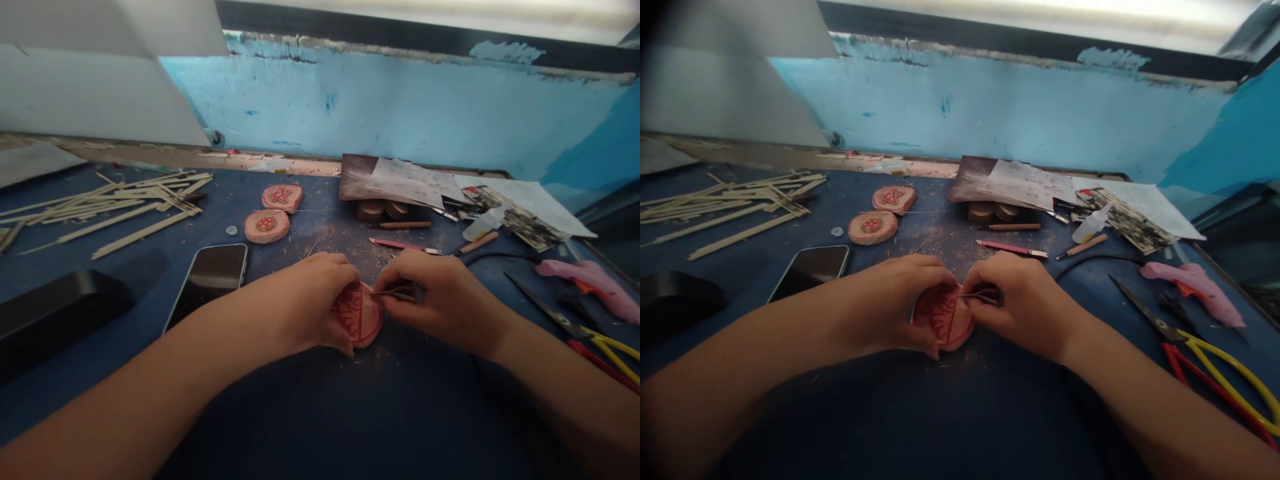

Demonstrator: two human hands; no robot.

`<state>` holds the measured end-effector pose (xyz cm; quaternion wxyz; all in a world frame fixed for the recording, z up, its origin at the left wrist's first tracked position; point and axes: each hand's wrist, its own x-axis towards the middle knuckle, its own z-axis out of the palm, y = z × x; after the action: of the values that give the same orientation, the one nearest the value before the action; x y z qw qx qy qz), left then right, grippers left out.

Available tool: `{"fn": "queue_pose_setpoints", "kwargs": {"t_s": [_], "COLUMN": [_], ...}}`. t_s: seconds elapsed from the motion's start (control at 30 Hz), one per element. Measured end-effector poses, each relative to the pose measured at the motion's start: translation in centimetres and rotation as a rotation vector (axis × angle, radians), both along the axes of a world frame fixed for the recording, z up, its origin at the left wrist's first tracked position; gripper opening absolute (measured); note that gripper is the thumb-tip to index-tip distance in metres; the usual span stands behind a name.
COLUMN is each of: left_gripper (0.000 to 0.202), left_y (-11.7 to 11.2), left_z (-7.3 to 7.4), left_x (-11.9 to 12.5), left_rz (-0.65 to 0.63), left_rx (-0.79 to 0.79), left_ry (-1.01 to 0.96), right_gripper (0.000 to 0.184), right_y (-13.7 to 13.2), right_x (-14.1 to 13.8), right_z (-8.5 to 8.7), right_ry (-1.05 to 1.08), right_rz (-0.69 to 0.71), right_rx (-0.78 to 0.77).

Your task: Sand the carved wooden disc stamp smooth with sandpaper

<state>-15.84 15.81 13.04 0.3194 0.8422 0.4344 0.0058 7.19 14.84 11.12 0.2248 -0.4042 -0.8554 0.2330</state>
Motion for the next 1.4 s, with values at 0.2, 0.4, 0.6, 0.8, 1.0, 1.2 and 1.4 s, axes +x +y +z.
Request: {"fn": "queue_pose_setpoints", "kwargs": {"t_s": [0.2,0.4,0.6,0.8,1.0,1.2,1.4], "left_gripper": [0.046,0.05,0.048,0.053,0.046,0.046,0.048], "left_y": [-0.1,-0.2,0.0,0.0,0.0,0.0,0.0], "left_z": [-0.1,0.2,0.3,-0.2,-0.1,-0.1,-0.2], "left_x": [0.2,0.2,0.3,0.0,0.0,0.1,0.1], "left_rz": [0.019,0.016,0.017,-0.001,0.001,0.011,0.013], "left_rx": [0.001,0.004,0.005,0.022,-0.003,-0.001,0.007], "left_ry": [0.015,0.033,0.038,0.006,0.002,0.004,-0.003], "right_gripper": [0.015,0.012,0.012,0.021,0.012,0.011,0.015], "right_y": [-0.5,-0.6,-0.9,-1.3,-0.4,-0.3,-0.3], "right_x": [-0.8,-1.0,-1.3,-1.4,-1.2,-1.2,-1.3], "right_z": [-0.2,0.1,0.3,0.5,0.0,-0.2,-0.1], "right_ry": [-0.09,-0.126,-0.129,-0.11,-0.04,-0.074,-0.078], "right_rz": [0.124,0.053,0.061,0.09,0.183,0.177,0.148], "right_rx": [0.0,0.048,0.031,-0.153,-0.136,-0.018,-0.013]}}
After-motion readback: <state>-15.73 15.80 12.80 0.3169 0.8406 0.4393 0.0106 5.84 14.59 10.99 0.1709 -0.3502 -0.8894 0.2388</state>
